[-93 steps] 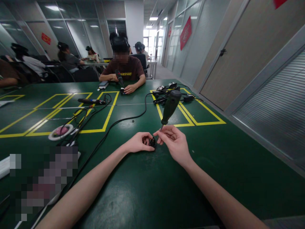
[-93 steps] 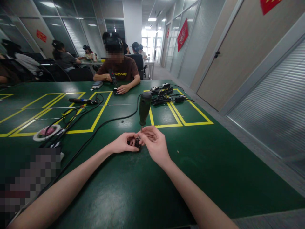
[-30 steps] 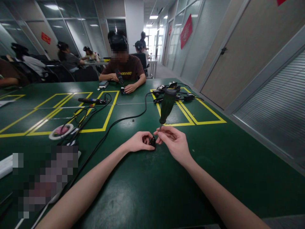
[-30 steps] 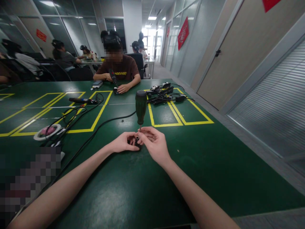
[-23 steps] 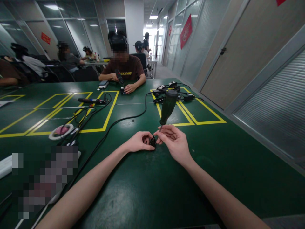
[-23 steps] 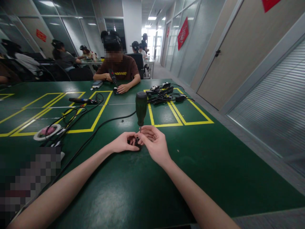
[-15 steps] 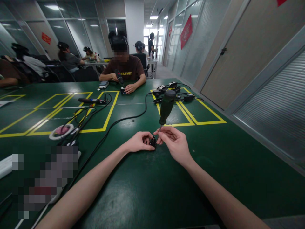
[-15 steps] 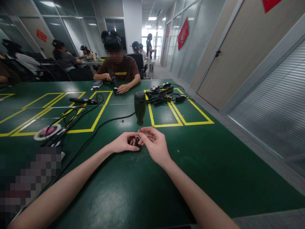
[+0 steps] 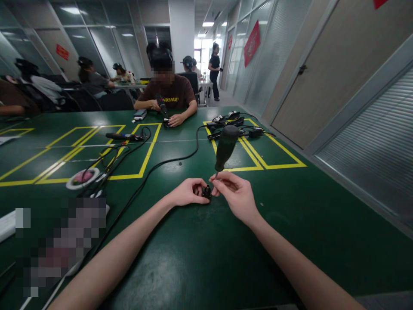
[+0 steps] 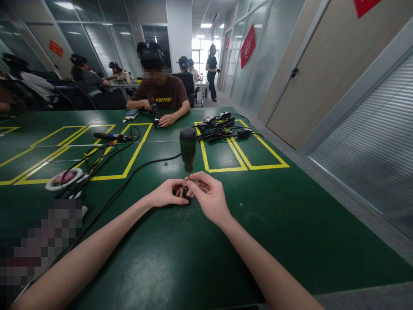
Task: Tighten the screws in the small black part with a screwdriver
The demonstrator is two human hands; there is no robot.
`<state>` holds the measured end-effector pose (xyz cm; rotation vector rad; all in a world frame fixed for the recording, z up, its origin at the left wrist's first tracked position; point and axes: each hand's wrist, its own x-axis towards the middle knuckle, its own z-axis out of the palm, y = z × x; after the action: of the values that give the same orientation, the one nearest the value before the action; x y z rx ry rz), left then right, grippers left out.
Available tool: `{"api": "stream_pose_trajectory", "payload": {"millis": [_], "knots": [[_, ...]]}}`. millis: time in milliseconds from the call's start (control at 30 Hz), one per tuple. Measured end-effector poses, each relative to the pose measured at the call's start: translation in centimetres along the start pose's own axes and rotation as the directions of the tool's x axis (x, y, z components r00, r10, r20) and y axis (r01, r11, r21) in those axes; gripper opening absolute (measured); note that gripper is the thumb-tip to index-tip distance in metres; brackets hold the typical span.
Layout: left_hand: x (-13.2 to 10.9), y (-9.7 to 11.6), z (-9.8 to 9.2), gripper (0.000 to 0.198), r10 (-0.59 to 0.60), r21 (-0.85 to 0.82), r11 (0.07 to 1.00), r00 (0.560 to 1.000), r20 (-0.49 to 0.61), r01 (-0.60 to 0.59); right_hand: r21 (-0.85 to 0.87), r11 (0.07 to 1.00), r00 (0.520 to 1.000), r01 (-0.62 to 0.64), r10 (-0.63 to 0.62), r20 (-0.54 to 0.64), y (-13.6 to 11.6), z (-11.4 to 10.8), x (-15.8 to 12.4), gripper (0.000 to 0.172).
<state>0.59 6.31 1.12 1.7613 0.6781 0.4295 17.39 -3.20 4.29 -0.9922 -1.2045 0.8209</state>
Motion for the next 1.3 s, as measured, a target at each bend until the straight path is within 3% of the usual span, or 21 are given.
{"api": "stream_pose_trajectory", "payload": {"millis": [300, 1300], "knots": [[0.02, 0.03, -0.01, 0.035, -0.022, -0.007, 1.0, 1.0, 0.006, 0.022, 0.088, 0.996, 0.997, -0.031, 0.038, -0.072, -0.08, 0.16, 0.04, 0.03], [-0.01, 0.09, -0.06, 0.035, -0.014, -0.001, 1.0, 1.0, 0.016, 0.014, 0.053, 0.997, 0.998, -0.05, 0.053, -0.046, -0.21, -0.04, -0.05, 0.031]]}}
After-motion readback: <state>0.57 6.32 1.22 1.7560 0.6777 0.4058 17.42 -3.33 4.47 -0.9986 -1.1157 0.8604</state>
